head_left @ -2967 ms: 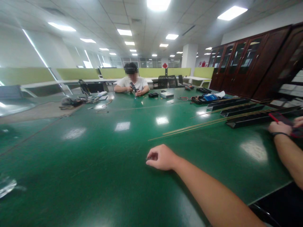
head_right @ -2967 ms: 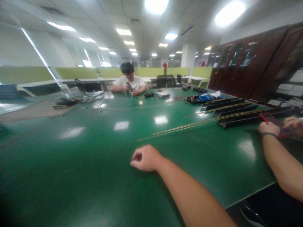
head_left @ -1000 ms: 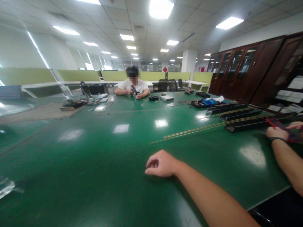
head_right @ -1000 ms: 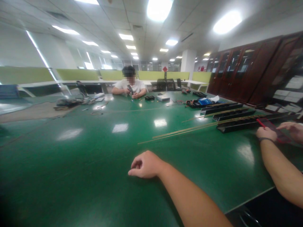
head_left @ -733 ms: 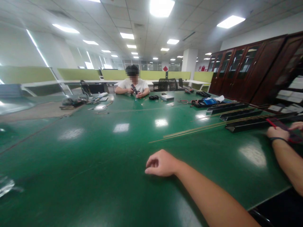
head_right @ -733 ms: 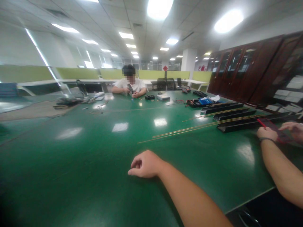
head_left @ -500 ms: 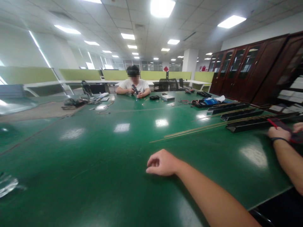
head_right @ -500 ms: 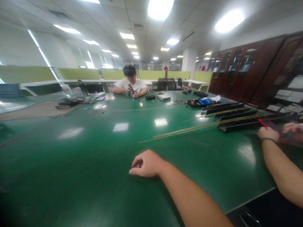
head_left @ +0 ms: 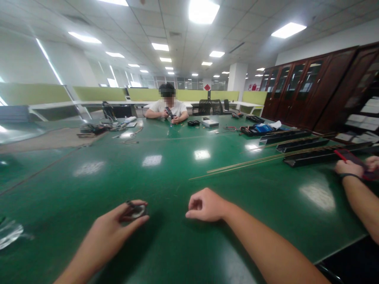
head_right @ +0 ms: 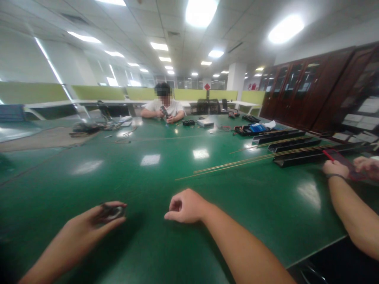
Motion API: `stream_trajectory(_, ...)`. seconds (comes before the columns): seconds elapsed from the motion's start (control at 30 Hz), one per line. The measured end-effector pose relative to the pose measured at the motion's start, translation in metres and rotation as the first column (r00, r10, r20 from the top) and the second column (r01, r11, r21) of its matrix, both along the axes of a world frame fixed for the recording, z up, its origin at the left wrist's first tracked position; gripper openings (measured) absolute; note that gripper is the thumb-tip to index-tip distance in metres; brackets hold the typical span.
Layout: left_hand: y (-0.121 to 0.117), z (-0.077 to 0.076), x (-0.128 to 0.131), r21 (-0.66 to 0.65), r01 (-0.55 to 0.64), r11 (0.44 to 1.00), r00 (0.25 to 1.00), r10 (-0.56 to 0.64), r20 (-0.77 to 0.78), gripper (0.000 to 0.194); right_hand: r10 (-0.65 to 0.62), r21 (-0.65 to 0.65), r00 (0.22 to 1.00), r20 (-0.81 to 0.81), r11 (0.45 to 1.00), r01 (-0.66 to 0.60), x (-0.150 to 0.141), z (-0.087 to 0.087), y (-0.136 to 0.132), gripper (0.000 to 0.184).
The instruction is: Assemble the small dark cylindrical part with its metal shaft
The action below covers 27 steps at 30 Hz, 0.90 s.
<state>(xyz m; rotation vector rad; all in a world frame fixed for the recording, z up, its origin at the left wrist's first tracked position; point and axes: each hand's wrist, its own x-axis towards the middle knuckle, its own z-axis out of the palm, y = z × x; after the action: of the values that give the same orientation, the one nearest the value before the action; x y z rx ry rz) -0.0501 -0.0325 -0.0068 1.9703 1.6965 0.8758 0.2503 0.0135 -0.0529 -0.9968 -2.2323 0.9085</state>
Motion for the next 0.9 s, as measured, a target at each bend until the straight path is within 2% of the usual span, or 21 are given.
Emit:
stream_trajectory(0.07, 0.018, -0.008, 0.039, -0.063, 0.172, 0.983, 0.982, -0.166, 0.085, 0.041, -0.004, -0.012, 1.000, -0.022, 1.000, 0.004, 0.001, 0.001, -0.001, 0.027)
stream_trajectory(0.1, 0.025, -0.014, 0.057, -0.037, 0.224, 0.974, 0.968, -0.218, 0.121, 0.037, -0.005, -0.027, 0.999, -0.038, 1.000, 0.004, 0.001, 0.001, -0.001, 0.026)
stream_trajectory(0.17, 0.036, -0.026, 0.085, 0.055, 0.253, 0.966, 0.954, -0.259, 0.153, 0.031, -0.008, -0.058, 0.997, -0.075, 0.998, 0.004, 0.002, 0.002, -0.002, 0.025)
stream_trajectory(0.23, 0.040, -0.037, 0.097, 0.107, 0.271, 0.957, 0.946, -0.285, 0.153, 0.025, -0.005, -0.090, 0.995, -0.104, 0.996, -0.004, 0.001, 0.003, -0.004, 0.025)
stream_trajectory(0.3, 0.038, -0.043, 0.098, 0.113, 0.314, 0.943, 0.934, -0.328, 0.142, 0.018, 0.013, -0.124, 0.994, -0.110, 0.992, -0.027, -0.001, 0.005, -0.006, 0.026)
stream_trajectory(0.4, 0.029, -0.045, 0.089, 0.108, 0.366, 0.924, 0.914, -0.379, 0.142, 0.013, 0.051, -0.146, 0.994, -0.096, 0.987, -0.064, -0.005, 0.007, -0.010, 0.027)
stream_trajectory(0.6, 0.020, -0.044, 0.083, 0.137, 0.302, 0.943, 0.932, -0.323, 0.167, 0.024, 0.091, -0.147, 0.989, -0.117, 0.983, -0.108, -0.006, 0.009, -0.014, 0.026)
stream_trajectory(0.9, 0.021, -0.046, 0.083, 0.154, 0.334, 0.930, 0.919, -0.357, 0.168, 0.017, 0.085, -0.130, 0.992, -0.097, 0.987, -0.098, -0.004, 0.008, -0.015, 0.025)
